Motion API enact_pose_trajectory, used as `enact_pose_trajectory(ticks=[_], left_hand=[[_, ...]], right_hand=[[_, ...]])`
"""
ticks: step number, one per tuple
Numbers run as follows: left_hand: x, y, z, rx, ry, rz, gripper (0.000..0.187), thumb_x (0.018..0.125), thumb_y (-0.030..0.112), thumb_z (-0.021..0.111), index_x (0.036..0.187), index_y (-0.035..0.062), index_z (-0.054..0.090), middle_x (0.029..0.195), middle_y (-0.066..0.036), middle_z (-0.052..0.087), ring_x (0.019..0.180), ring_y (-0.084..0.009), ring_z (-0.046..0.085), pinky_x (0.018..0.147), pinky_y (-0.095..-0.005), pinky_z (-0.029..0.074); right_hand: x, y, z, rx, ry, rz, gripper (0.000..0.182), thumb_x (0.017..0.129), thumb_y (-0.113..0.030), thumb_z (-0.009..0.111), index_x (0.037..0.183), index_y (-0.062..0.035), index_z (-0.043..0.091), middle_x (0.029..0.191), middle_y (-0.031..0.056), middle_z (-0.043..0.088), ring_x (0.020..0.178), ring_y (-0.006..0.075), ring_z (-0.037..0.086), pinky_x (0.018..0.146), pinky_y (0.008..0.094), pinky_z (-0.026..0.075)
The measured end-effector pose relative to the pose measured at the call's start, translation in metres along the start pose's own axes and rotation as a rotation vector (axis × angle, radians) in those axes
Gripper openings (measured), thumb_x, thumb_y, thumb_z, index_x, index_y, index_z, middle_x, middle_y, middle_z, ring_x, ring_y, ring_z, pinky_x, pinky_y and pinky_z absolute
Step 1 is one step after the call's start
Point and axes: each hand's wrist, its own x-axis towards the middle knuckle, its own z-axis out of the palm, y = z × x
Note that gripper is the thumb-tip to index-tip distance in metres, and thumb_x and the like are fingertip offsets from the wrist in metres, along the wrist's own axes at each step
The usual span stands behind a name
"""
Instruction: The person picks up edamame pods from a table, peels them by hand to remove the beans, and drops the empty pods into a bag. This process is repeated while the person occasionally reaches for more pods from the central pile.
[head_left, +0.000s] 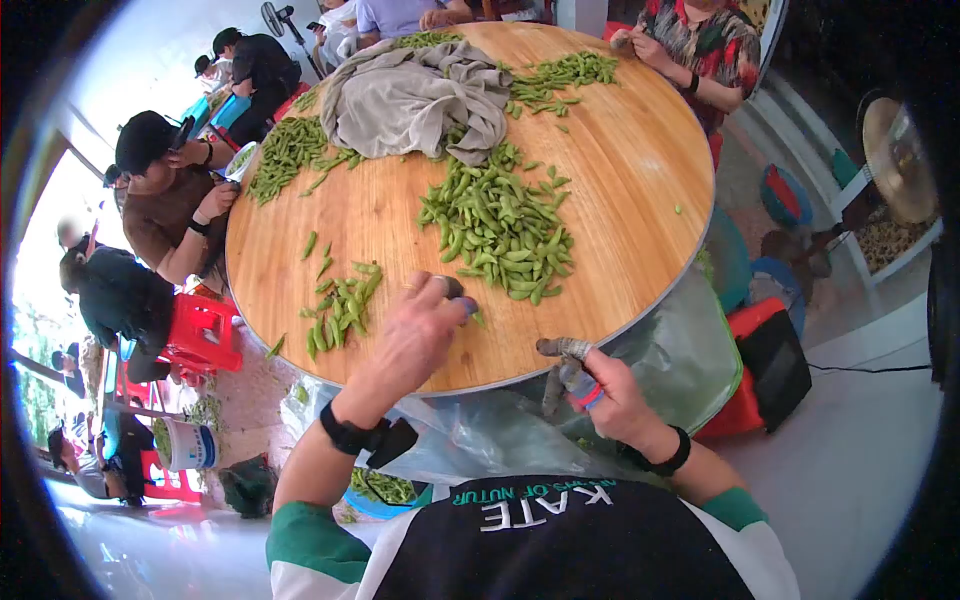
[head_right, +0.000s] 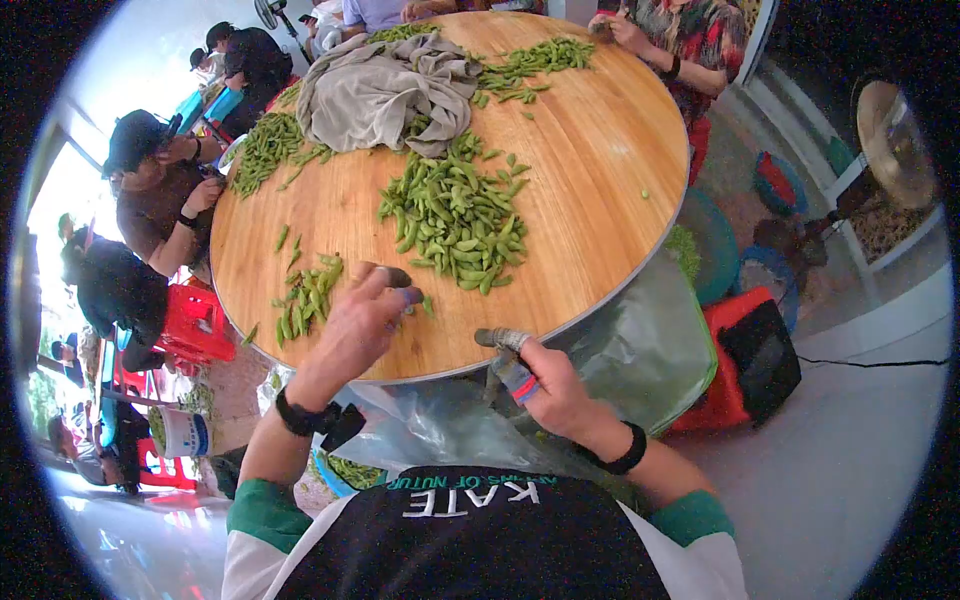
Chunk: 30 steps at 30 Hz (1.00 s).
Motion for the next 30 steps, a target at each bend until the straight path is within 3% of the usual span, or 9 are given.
enact_pose_trajectory(ticks=[1, 12, 14, 17, 24, 26, 27, 29, 30], left_hand=[[0.004, 0.004, 0.005, -0.053, -0.051, 0.043, 0.025, 0.062, 0.000, 0.065, 0.086, 0.0076, 0.064, 0.091, -0.011, 0.054, 0.092, -0.0313, 0.049, 0.078, -0.0391, 0.044], [0.010, 0.022, 0.020, 0.056, -0.175, -0.095, 0.021, 0.068, 0.005, 0.067, 0.088, 0.0038, 0.059, 0.087, -0.015, 0.053, 0.090, -0.0353, 0.052, 0.078, -0.0404, 0.046], [0.015, 0.028, 0.017, 0.097, -0.327, -0.169, 0.022, 0.069, 0.004, 0.064, 0.090, 0.0027, 0.055, 0.088, -0.017, 0.052, 0.090, -0.0375, 0.053, 0.077, -0.0430, 0.046], [0.007, 0.024, 0.029, 0.088, -0.110, -0.037, 0.022, 0.065, -0.001, 0.061, 0.085, 0.0018, 0.052, 0.085, -0.019, 0.051, 0.080, -0.0373, 0.055, 0.070, -0.0427, 0.047], [0.010, 0.024, 0.023, -0.003, -0.067, 0.012, 0.027, 0.062, -0.006, 0.059, 0.086, 0.0031, 0.050, 0.085, -0.016, 0.051, 0.076, -0.0361, 0.055, 0.066, -0.0434, 0.047], [0.012, 0.029, 0.019, -0.477, -0.095, -0.208, 0.026, 0.066, -0.009, 0.060, 0.089, 0.0023, 0.052, 0.082, -0.011, 0.055, 0.072, -0.0267, 0.059, 0.062, -0.0374, 0.048], [0.011, 0.032, 0.019, -0.482, -0.098, -0.204, 0.026, 0.066, -0.009, 0.060, 0.089, 0.0023, 0.052, 0.082, -0.011, 0.055, 0.072, -0.0267, 0.059, 0.062, -0.0374, 0.048], [0.009, 0.038, 0.020, -1.109, -0.136, -0.493, 0.020, 0.074, -0.005, 0.066, 0.090, 0.0020, 0.056, 0.082, -0.004, 0.059, 0.075, -0.0141, 0.059, 0.069, -0.0272, 0.050], [0.009, 0.043, 0.018, -1.111, -0.140, -0.490, 0.020, 0.074, -0.005, 0.066, 0.090, 0.0020, 0.056, 0.082, -0.004, 0.059, 0.075, -0.0141, 0.059, 0.069, -0.0272, 0.050]], right_hand=[[0.001, 0.001, 0.001, -0.002, 0.016, -0.025, 0.035, 0.095, -0.013, 0.040, 0.125, 0.0012, 0.050, 0.067, 0.0018, 0.059, 0.053, 0.0062, 0.045, 0.052, 0.0209, 0.038], [-0.001, -0.004, 0.001, 0.178, 0.003, 0.110, 0.038, 0.094, -0.014, 0.042, 0.130, -0.0023, 0.047, 0.071, 0.0008, 0.057, 0.057, 0.0055, 0.047, 0.051, 0.0205, 0.037], [-0.001, -0.007, 0.001, 0.212, 0.002, 0.139, 0.038, 0.094, -0.014, 0.042, 0.130, -0.0026, 0.047, 0.070, -0.0002, 0.056, 0.057, 0.0049, 0.047, 0.050, 0.0198, 0.036], [0.000, 0.000, 0.000, 0.251, 0.016, 0.157, 0.037, 0.095, -0.014, 0.041, 0.130, -0.0032, 0.048, 0.069, -0.0007, 0.054, 0.057, 0.0040, 0.045, 0.049, 0.0191, 0.036], [0.002, 0.004, 0.003, 0.245, 0.011, 0.188, 0.037, 0.097, -0.016, 0.042, 0.131, -0.0041, 0.047, 0.067, -0.0006, 0.053, 0.053, 0.0044, 0.044, 0.047, 0.0200, 0.035], [0.001, 0.004, 0.004, 0.249, 0.026, 0.183, 0.037, 0.097, -0.016, 0.042, 0.131, -0.0042, 0.047, 0.066, -0.0006, 0.053, 0.052, 0.0046, 0.043, 0.046, 0.0199, 0.035], [0.002, 0.003, 0.004, 0.257, 0.022, 0.178, 0.037, 0.097, -0.016, 0.042, 0.132, -0.0045, 0.046, 0.066, -0.0006, 0.052, 0.052, 0.0048, 0.043, 0.046, 0.0200, 0.035], [0.003, 0.001, 0.005, 0.262, 0.022, 0.173, 0.038, 0.097, -0.015, 0.042, 0.133, -0.0047, 0.045, 0.065, -0.0007, 0.052, 0.052, 0.0049, 0.043, 0.046, 0.0200, 0.035], [0.004, 0.000, 0.007, 0.270, 0.038, 0.162, 0.039, 0.096, -0.015, 0.043, 0.135, -0.0054, 0.044, 0.064, -0.0007, 0.052, 0.051, 0.0049, 0.043, 0.046, 0.0201, 0.035]])
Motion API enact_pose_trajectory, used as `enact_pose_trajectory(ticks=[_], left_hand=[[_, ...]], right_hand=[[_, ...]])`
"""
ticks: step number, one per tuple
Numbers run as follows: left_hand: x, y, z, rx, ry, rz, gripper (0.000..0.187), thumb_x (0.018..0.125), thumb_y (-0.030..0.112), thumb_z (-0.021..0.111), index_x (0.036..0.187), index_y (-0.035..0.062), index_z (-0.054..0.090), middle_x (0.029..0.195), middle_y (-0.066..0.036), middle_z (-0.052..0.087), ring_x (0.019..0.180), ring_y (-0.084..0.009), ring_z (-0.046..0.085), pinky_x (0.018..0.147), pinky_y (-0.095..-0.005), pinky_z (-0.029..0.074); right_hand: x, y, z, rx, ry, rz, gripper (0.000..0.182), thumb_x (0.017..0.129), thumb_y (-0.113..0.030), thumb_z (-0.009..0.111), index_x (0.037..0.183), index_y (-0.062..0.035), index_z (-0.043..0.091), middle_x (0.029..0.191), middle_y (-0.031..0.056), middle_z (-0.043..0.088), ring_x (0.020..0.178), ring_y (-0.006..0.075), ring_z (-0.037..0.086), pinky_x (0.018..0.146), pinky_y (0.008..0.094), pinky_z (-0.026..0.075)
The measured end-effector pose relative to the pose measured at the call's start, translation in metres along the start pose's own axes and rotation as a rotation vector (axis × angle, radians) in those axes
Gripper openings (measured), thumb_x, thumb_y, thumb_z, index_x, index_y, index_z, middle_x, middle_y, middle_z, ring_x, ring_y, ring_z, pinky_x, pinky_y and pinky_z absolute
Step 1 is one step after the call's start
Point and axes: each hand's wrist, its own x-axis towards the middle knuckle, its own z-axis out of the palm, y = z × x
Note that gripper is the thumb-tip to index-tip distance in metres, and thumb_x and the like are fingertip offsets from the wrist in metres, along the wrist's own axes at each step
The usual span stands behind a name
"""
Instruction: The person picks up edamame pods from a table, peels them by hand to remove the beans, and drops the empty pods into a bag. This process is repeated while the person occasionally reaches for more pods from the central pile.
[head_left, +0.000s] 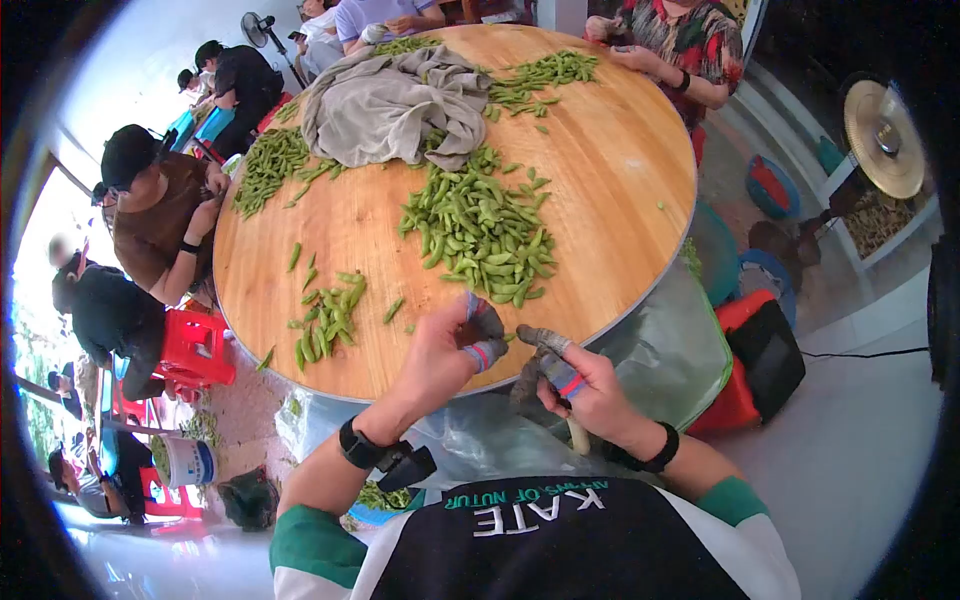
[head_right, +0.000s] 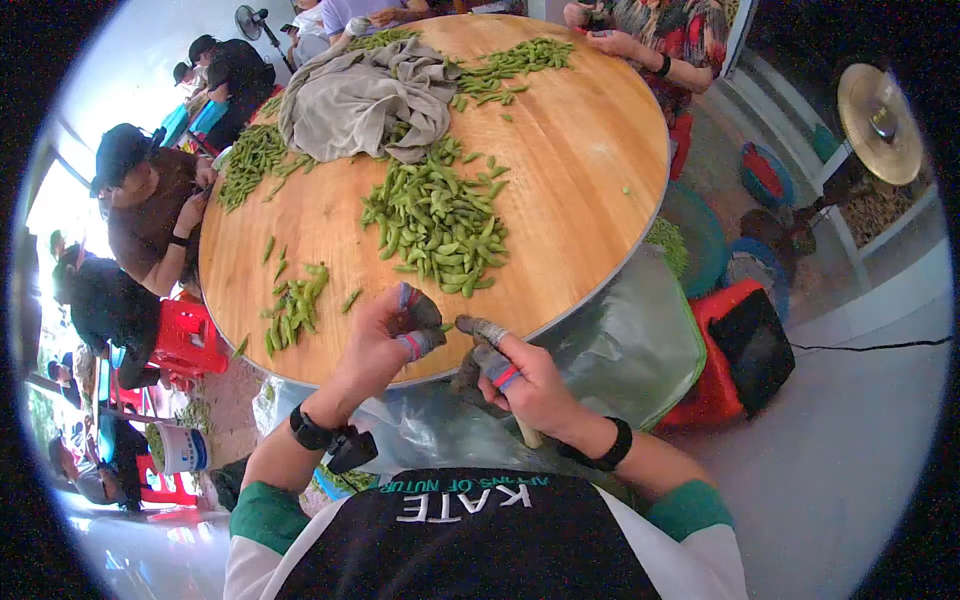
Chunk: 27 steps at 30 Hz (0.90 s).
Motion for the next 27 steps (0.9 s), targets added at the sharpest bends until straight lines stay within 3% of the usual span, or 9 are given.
enact_pose_trajectory(ticks=[2, 6, 17, 20, 27], left_hand=[[-0.005, 0.004, 0.009, -0.068, 0.042, 0.017, 0.018, 0.077, -0.009, 0.063, 0.091, 0.0022, 0.058, 0.086, -0.001, 0.061, 0.082, -0.0094, 0.059, 0.074, -0.0268, 0.051], [-0.010, -0.001, 0.022, -0.100, 0.119, 0.092, 0.020, 0.077, -0.011, 0.060, 0.093, 0.0004, 0.058, 0.085, -0.002, 0.061, 0.079, -0.0090, 0.060, 0.070, -0.0241, 0.050], [-0.010, 0.003, 0.027, -0.336, 0.151, -0.021, 0.021, 0.075, -0.013, 0.060, 0.091, 0.0002, 0.057, 0.083, -0.001, 0.061, 0.079, -0.0092, 0.058, 0.073, -0.0250, 0.050], [-0.010, 0.002, 0.028, -0.401, 0.154, -0.039, 0.023, 0.074, -0.013, 0.062, 0.091, 0.0010, 0.055, 0.085, -0.002, 0.061, 0.081, -0.0098, 0.058, 0.075, -0.0256, 0.050], [-0.010, -0.001, 0.029, -0.423, 0.165, 0.045, 0.026, 0.073, -0.013, 0.062, 0.091, 0.0022, 0.053, 0.087, -0.002, 0.059, 0.082, -0.0105, 0.058, 0.075, -0.0267, 0.051]], right_hand=[[0.000, 0.002, 0.002, 0.011, 0.015, -0.010, 0.040, 0.096, -0.014, 0.043, 0.136, -0.0061, 0.043, 0.063, -0.0008, 0.052, 0.051, 0.0049, 0.043, 0.046, 0.0203, 0.035], [0.000, 0.008, 0.005, 0.030, 0.011, -0.024, 0.042, 0.096, -0.015, 0.044, 0.138, -0.0074, 0.042, 0.063, -0.0010, 0.052, 0.050, 0.0047, 0.043, 0.045, 0.0202, 0.035], [-0.001, 0.009, 0.005, 0.108, -0.001, -0.066, 0.040, 0.096, -0.014, 0.042, 0.135, -0.0062, 0.044, 0.060, -0.0008, 0.051, 0.048, 0.0053, 0.044, 0.043, 0.0206, 0.035], [0.001, 0.012, 0.003, 0.089, -0.036, -0.053, 0.041, 0.098, -0.011, 0.034, 0.138, -0.0045, 0.040, 0.062, 0.0027, 0.054, 0.048, 0.0072, 0.043, 0.043, 0.0216, 0.035], [0.001, 0.007, 0.003, 0.059, 0.002, -0.059, 0.037, 0.095, -0.013, 0.043, 0.130, -0.0054, 0.050, 0.059, -0.0005, 0.053, 0.047, 0.0058, 0.045, 0.043, 0.0215, 0.036]])
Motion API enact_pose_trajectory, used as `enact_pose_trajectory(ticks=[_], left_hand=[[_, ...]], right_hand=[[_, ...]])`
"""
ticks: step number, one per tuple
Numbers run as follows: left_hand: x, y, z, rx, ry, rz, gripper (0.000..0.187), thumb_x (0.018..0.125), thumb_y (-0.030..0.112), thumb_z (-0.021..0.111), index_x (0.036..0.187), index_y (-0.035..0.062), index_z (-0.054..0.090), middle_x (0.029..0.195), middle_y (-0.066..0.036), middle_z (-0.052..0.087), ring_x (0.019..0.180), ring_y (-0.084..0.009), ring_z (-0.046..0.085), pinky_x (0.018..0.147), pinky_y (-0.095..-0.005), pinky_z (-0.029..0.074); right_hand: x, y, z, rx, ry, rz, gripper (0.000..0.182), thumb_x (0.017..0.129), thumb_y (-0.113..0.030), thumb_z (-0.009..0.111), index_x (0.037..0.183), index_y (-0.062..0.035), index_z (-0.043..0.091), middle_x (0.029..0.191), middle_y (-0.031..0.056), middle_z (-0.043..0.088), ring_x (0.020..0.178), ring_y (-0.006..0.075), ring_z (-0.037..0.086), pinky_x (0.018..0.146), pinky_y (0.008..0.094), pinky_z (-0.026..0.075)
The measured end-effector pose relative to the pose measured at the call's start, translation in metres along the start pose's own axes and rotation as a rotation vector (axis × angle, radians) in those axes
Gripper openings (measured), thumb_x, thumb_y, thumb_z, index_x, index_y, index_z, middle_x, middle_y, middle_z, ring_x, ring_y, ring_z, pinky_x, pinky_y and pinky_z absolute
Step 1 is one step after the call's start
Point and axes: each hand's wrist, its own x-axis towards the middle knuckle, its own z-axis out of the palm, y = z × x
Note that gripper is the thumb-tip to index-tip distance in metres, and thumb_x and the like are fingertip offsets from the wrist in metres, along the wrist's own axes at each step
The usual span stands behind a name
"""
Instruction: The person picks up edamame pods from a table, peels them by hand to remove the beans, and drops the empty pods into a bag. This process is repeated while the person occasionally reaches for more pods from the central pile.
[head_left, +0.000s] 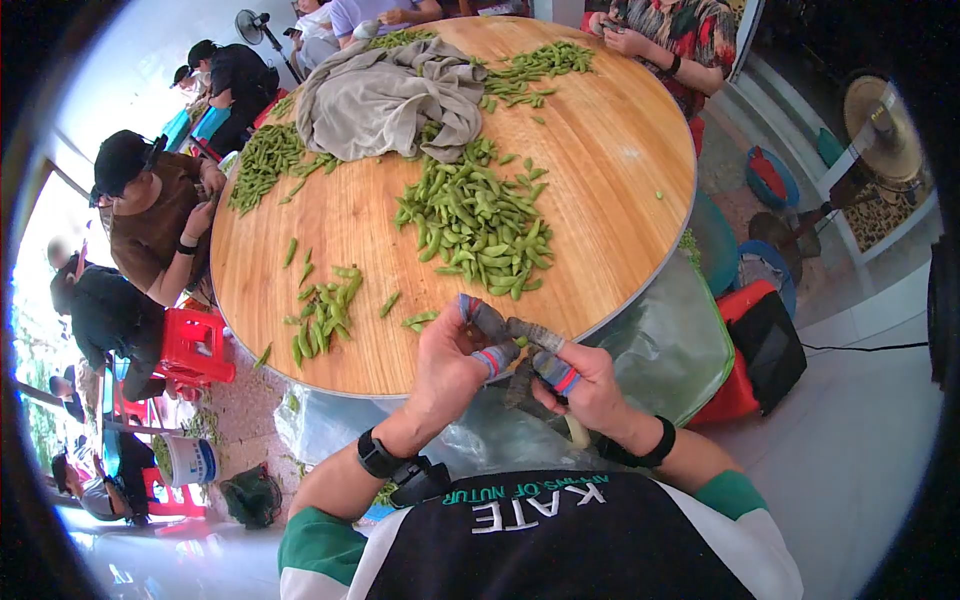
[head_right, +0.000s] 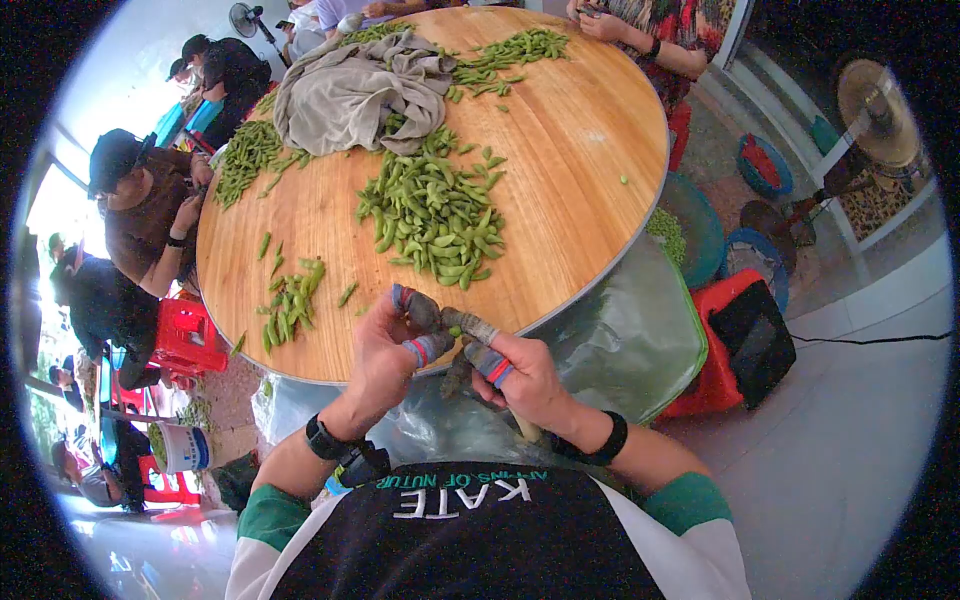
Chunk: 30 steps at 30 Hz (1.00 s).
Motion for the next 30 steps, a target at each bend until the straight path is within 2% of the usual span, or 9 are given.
enact_pose_trajectory(ticks=[8, 10, 11, 13, 21, 23, 25, 27, 30], left_hand=[[0.005, -0.008, -0.006, -0.315, -0.017, -0.133, 0.029, 0.072, -0.014, 0.058, 0.094, 0.0036, 0.052, 0.087, -0.004, 0.060, 0.078, -0.0159, 0.061, 0.074, -0.0302, 0.053], [0.004, -0.009, -0.008, -0.422, -0.055, -0.213, 0.024, 0.074, -0.009, 0.060, 0.093, 0.0052, 0.053, 0.088, -0.004, 0.060, 0.079, -0.0164, 0.060, 0.073, -0.0318, 0.052], [0.003, -0.011, -0.009, -0.530, -0.095, -0.294, 0.021, 0.077, -0.003, 0.062, 0.093, 0.0068, 0.053, 0.090, -0.005, 0.059, 0.079, -0.0169, 0.059, 0.073, -0.0334, 0.052], [0.002, -0.017, -0.011, -0.478, -0.088, -0.305, 0.020, 0.077, -0.002, 0.060, 0.094, 0.0067, 0.053, 0.090, -0.005, 0.060, 0.079, -0.0167, 0.059, 0.072, -0.0324, 0.051], [-0.006, -0.022, -0.013, -0.158, -0.161, -0.295, 0.027, 0.073, -0.008, 0.052, 0.096, 0.0058, 0.055, 0.088, -0.003, 0.059, 0.077, -0.0140, 0.057, 0.066, -0.0269, 0.046], [-0.014, -0.009, -0.022, 0.158, -0.171, -0.181, 0.031, 0.067, -0.010, 0.051, 0.093, 0.0045, 0.056, 0.085, -0.004, 0.057, 0.077, -0.0144, 0.056, 0.064, -0.0271, 0.044], [-0.016, 0.023, -0.046, 0.897, -0.172, 0.233, 0.030, 0.063, -0.010, 0.054, 0.090, 0.0031, 0.057, 0.087, -0.007, 0.056, 0.081, -0.0217, 0.056, 0.069, -0.0321, 0.043], [-0.012, 0.048, -0.059, 1.523, 0.109, 0.548, 0.028, 0.063, -0.008, 0.057, 0.089, 0.0029, 0.060, 0.091, -0.011, 0.056, 0.087, -0.0309, 0.053, 0.074, -0.0379, 0.042], [-0.003, 0.048, -0.082, 1.583, 0.168, 0.480, 0.029, 0.066, -0.005, 0.059, 0.093, 0.0053, 0.062, 0.091, -0.012, 0.055, 0.092, -0.0344, 0.050, 0.077, -0.0404, 0.042]], right_hand=[[0.004, -0.007, -0.006, -0.084, -0.005, 0.060, 0.035, 0.091, -0.009, 0.052, 0.126, -0.0071, 0.056, 0.061, 0.0020, 0.054, 0.051, 0.0089, 0.050, 0.045, 0.0228, 0.039], [0.005, -0.012, -0.008, -0.524, -0.039, -0.314, 0.034, 0.088, -0.005, 0.054, 0.122, -0.0031, 0.057, 0.068, 0.0095, 0.059, 0.059, 0.0201, 0.059, 0.051, 0.0293, 0.046], [0.008, -0.003, -0.011, -0.523, -0.041, -0.313, 0.034, 0.088, -0.005, 0.054, 0.122, -0.0031, 0.057, 0.068, 0.0095, 0.059, 0.059, 0.0201, 0.059, 0.051, 0.0293, 0.046], [0.015, 0.021, -0.018, -0.768, 0.002, -0.783, 0.038, 0.083, -0.006, 0.061, 0.120, 0.0012, 0.056, 0.072, 0.0112, 0.062, 0.061, 0.0198, 0.062, 0.056, 0.0325, 0.048], [0.003, 0.015, -0.014, -0.632, 0.014, -0.454, 0.030, 0.079, -0.005, 0.063, 0.108, 0.0016, 0.060, 0.077, 0.0173, 0.062, 0.067, 0.0308, 0.063, 0.061, 0.0353, 0.050], [0.001, 0.012, -0.016, -0.656, -0.033, -0.456, 0.028, 0.079, -0.005, 0.063, 0.107, 0.0014, 0.060, 0.076, 0.0170, 0.062, 0.065, 0.0305, 0.062, 0.060, 0.0344, 0.050], [-0.002, 0.013, -0.020, -0.647, -0.123, -0.349, 0.028, 0.081, -0.004, 0.060, 0.109, 0.0007, 0.059, 0.075, 0.0153, 0.062, 0.065, 0.0258, 0.063, 0.060, 0.0336, 0.050], [-0.004, 0.007, -0.017, -0.567, -0.131, -0.263, 0.031, 0.083, -0.003, 0.058, 0.114, -0.0001, 0.057, 0.077, 0.0130, 0.063, 0.064, 0.0221, 0.062, 0.060, 0.0327, 0.050], [-0.002, 0.004, -0.013, -0.338, -0.149, -0.114, 0.035, 0.088, -0.005, 0.052, 0.123, -0.0020, 0.052, 0.077, 0.0075, 0.063, 0.062, 0.0142, 0.058, 0.057, 0.0292, 0.048]])
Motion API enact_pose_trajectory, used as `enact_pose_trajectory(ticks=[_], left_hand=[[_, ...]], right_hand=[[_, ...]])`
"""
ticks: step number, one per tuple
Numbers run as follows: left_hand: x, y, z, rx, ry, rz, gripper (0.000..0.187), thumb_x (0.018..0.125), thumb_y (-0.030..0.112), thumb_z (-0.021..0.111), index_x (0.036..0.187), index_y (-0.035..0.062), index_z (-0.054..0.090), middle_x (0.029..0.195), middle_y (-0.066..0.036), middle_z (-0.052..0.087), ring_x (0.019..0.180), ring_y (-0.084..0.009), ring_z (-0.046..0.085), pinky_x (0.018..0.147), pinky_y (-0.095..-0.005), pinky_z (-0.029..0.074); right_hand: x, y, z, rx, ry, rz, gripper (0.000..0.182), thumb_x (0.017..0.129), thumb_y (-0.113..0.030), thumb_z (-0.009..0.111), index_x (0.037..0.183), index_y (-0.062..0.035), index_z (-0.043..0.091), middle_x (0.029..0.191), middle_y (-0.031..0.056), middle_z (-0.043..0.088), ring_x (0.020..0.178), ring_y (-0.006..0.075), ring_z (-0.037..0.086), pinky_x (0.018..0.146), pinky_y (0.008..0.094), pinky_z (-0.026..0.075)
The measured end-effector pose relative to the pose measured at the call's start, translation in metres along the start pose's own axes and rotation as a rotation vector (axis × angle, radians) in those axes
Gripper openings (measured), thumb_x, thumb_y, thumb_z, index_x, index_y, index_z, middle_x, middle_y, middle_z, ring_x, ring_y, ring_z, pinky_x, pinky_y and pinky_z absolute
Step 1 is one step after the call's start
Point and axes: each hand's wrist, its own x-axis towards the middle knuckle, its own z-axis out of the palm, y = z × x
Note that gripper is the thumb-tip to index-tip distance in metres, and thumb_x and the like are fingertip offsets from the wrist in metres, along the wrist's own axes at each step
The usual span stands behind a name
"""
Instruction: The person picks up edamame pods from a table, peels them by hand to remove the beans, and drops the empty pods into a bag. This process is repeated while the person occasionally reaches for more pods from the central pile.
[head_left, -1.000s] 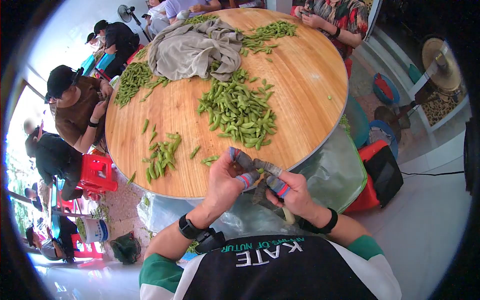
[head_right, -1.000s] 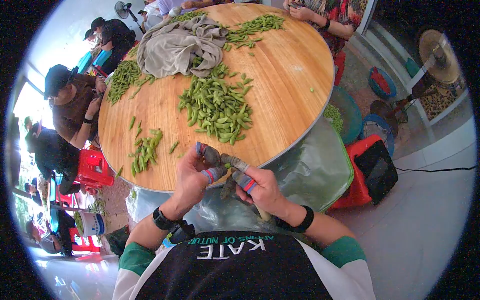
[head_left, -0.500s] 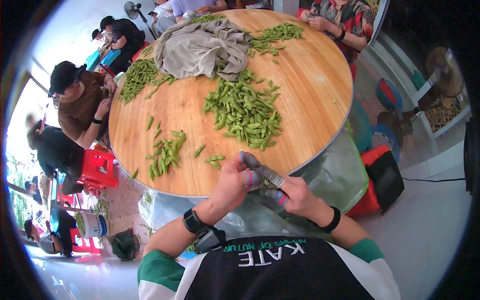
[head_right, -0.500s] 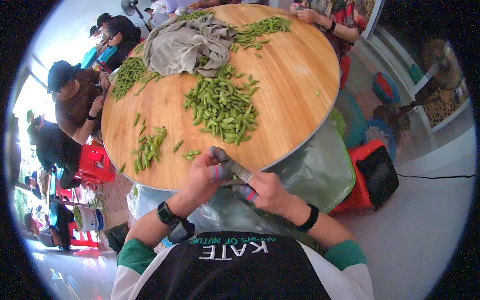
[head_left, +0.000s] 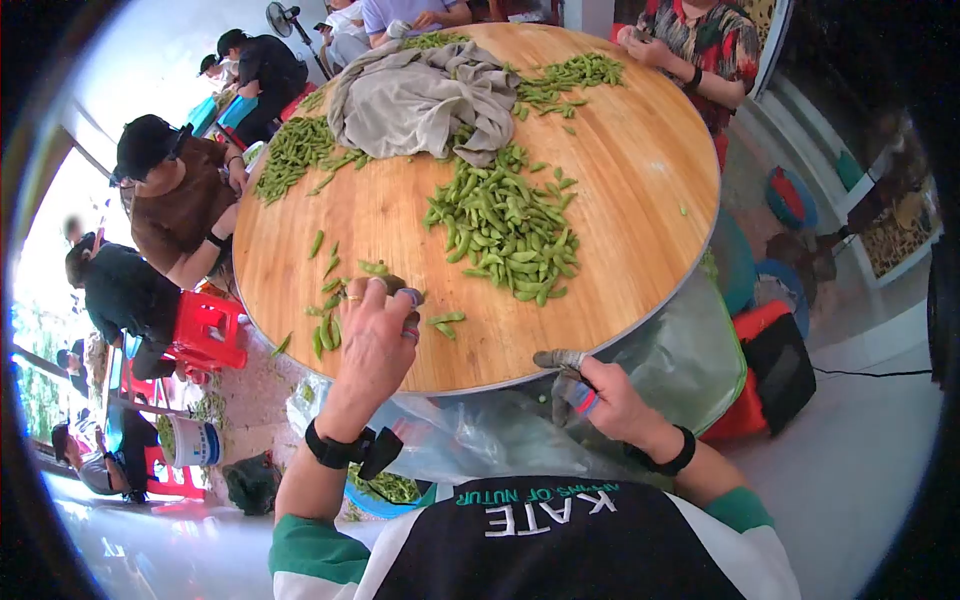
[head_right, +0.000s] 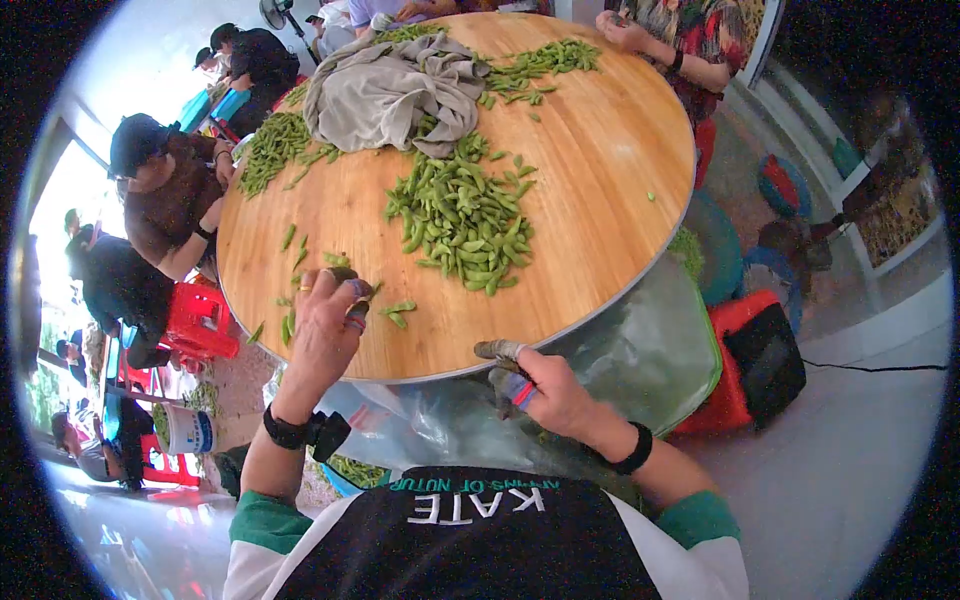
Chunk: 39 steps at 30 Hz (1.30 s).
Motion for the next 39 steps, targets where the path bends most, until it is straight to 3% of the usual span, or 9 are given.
enact_pose_trajectory(ticks=[4, 11, 14, 18, 21, 29, 32, 35, 39], left_hand=[[0.001, 0.000, 0.027, -0.158, -0.084, 0.064, 0.023, 0.066, 0.000, 0.064, 0.089, 0.0056, 0.063, 0.092, -0.013, 0.054, 0.093, -0.0321, 0.050, 0.077, -0.0417, 0.044], [0.008, -0.007, 0.049, -0.300, -0.241, -0.090, 0.022, 0.072, -0.002, 0.060, 0.093, 0.0018, 0.058, 0.089, -0.016, 0.053, 0.089, -0.0370, 0.053, 0.076, -0.0426, 0.046], [0.013, -0.025, 0.034, -0.390, -0.032, -0.073, 0.016, 0.072, 0.000, 0.061, 0.088, 0.0026, 0.061, 0.089, -0.016, 0.053, 0.086, -0.0366, 0.052, 0.073, -0.0430, 0.044], [0.009, -0.026, 0.020, 0.047, 0.227, 0.012, 0.019, 0.073, 0.000, 0.063, 0.091, 0.0042, 0.063, 0.091, -0.014, 0.055, 0.083, -0.0335, 0.053, 0.072, -0.0408, 0.045], [-0.004, -0.026, 0.025, -0.367, -0.134, 0.081, 0.022, 0.070, 0.000, 0.065, 0.092, 0.0036, 0.062, 0.094, -0.016, 0.054, 0.083, -0.0347, 0.054, 0.071, -0.0421, 0.046], [-0.020, 0.007, 0.028, -0.274, -0.235, -0.006, 0.018, 0.076, 0.000, 0.059, 0.094, 0.0011, 0.058, 0.086, -0.018, 0.054, 0.081, -0.0398, 0.056, 0.068, -0.0427, 0.047], [-0.019, 0.031, 0.027, -0.625, -0.343, -0.135, 0.015, 0.085, 0.003, 0.055, 0.099, 0.0006, 0.058, 0.086, -0.015, 0.061, 0.079, -0.0319, 0.062, 0.068, -0.0367, 0.049], [-0.016, 0.053, 0.028, -1.216, -0.478, -0.398, 0.030, 0.085, -0.001, 0.050, 0.114, -0.0004, 0.057, 0.080, -0.005, 0.062, 0.067, -0.0101, 0.055, 0.059, -0.0258, 0.046], [-0.008, 0.070, 0.027, -1.390, -0.541, -0.544, 0.023, 0.092, 0.005, 0.051, 0.113, 0.0024, 0.060, 0.084, 0.000, 0.062, 0.073, -0.0063, 0.055, 0.062, -0.0219, 0.046]], right_hand=[[0.001, -0.012, -0.005, 0.236, 0.018, 0.185, 0.037, 0.096, -0.011, 0.041, 0.133, -0.0036, 0.045, 0.075, 0.0016, 0.057, 0.056, 0.0059, 0.046, 0.050, 0.0211, 0.039], [0.001, -0.014, 0.003, 0.319, 0.021, 0.199, 0.037, 0.098, -0.013, 0.037, 0.133, -0.0032, 0.044, 0.072, 0.0010, 0.055, 0.055, 0.0043, 0.044, 0.048, 0.0194, 0.035], [0.000, -0.011, 0.004, 0.349, 0.062, 0.185, 0.037, 0.097, -0.013, 0.037, 0.132, -0.0035, 0.046, 0.070, 0.0002, 0.054, 0.054, 0.0043, 0.044, 0.048, 0.0195, 0.035], [-0.001, -0.003, 0.004, 0.284, 0.082, 0.187, 0.037, 0.096, -0.012, 0.038, 0.131, -0.0034, 0.048, 0.067, -0.0004, 0.053, 0.052, 0.0045, 0.044, 0.047, 0.0197, 0.036], [-0.001, -0.006, 0.004, 0.264, 0.080, 0.199, 0.038, 0.095, -0.011, 0.038, 0.131, -0.0037, 0.048, 0.066, -0.0006, 0.053, 0.052, 0.0044, 0.044, 0.047, 0.0197, 0.036], [0.004, -0.011, 0.008, 0.322, 0.063, 0.206, 0.040, 0.095, -0.011, 0.038, 0.135, -0.0044, 0.044, 0.065, -0.0009, 0.053, 0.052, 0.0050, 0.045, 0.047, 0.0201, 0.037], [0.004, -0.014, 0.010, 0.320, 0.026, 0.220, 0.041, 0.095, -0.011, 0.039, 0.136, -0.0051, 0.043, 0.064, -0.0007, 0.052, 0.052, 0.0055, 0.044, 0.047, 0.0205, 0.036], [0.005, -0.015, 0.012, 0.293, 0.030, 0.201, 0.043, 0.094, -0.008, 0.039, 0.136, -0.0055, 0.042, 0.064, -0.0002, 0.052, 0.052, 0.0057, 0.044, 0.046, 0.0209, 0.035], [0.006, -0.008, 0.013, 0.287, 0.060, 0.189, 0.045, 0.093, -0.006, 0.038, 0.137, -0.0067, 0.042, 0.064, -0.0002, 0.052, 0.052, 0.0060, 0.044, 0.047, 0.0211, 0.036]])
